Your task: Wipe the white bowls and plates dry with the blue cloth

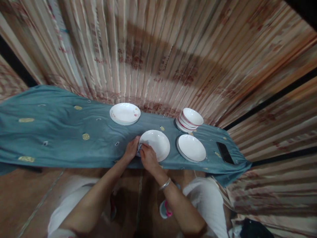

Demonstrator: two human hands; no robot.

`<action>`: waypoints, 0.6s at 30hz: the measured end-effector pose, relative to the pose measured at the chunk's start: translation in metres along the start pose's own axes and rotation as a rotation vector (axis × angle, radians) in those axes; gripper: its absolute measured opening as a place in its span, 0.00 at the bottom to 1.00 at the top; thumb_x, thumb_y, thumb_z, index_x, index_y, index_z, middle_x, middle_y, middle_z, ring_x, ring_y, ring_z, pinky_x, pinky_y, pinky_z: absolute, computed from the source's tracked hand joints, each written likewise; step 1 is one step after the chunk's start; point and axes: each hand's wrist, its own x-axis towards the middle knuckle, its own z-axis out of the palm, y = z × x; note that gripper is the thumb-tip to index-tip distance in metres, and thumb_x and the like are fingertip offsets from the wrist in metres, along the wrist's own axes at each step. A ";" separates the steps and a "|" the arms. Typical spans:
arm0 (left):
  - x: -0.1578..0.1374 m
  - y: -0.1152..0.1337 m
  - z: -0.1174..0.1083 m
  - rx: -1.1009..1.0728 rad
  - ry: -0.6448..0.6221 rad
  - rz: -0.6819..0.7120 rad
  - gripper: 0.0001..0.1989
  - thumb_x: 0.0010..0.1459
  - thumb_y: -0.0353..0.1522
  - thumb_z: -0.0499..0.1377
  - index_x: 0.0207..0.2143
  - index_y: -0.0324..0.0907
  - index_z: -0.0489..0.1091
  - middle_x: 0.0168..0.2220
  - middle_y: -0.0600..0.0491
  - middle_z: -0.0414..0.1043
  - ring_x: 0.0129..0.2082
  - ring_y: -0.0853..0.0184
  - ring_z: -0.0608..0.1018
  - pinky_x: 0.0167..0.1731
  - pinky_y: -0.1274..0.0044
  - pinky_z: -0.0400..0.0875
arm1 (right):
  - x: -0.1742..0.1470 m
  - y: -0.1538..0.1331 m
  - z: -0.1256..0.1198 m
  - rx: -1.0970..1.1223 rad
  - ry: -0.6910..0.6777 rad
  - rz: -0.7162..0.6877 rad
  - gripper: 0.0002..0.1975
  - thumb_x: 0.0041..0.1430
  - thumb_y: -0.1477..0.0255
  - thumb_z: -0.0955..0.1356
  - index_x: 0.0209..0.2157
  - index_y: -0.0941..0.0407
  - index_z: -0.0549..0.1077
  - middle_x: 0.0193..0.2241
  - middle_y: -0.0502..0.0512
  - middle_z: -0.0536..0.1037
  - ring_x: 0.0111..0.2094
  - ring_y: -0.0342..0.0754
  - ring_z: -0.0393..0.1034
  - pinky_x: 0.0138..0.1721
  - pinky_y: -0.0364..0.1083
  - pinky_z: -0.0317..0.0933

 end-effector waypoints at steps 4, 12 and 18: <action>0.001 -0.003 0.000 -0.004 -0.004 -0.001 0.26 0.61 0.45 0.45 0.39 0.39 0.77 0.43 0.44 0.80 0.51 0.55 0.77 0.57 0.65 0.65 | 0.007 0.010 -0.007 0.104 -0.043 -0.012 0.11 0.61 0.81 0.61 0.36 0.56 0.73 0.43 0.57 0.77 0.45 0.50 0.71 0.52 0.49 0.63; -0.002 -0.012 0.005 -0.178 -0.093 -0.106 0.29 0.57 0.45 0.54 0.55 0.37 0.71 0.53 0.45 0.75 0.44 0.55 0.78 0.34 0.69 0.79 | -0.028 0.042 -0.063 -0.025 -0.342 -0.148 0.11 0.59 0.81 0.63 0.27 0.56 0.73 0.35 0.53 0.79 0.43 0.48 0.73 0.48 0.46 0.64; -0.003 -0.007 0.008 -0.226 -0.106 -0.150 0.25 0.57 0.36 0.54 0.56 0.38 0.70 0.53 0.45 0.74 0.43 0.56 0.78 0.29 0.70 0.79 | -0.023 0.062 -0.089 -0.328 -0.344 -0.038 0.11 0.59 0.83 0.63 0.30 0.58 0.76 0.37 0.57 0.79 0.43 0.48 0.73 0.49 0.44 0.61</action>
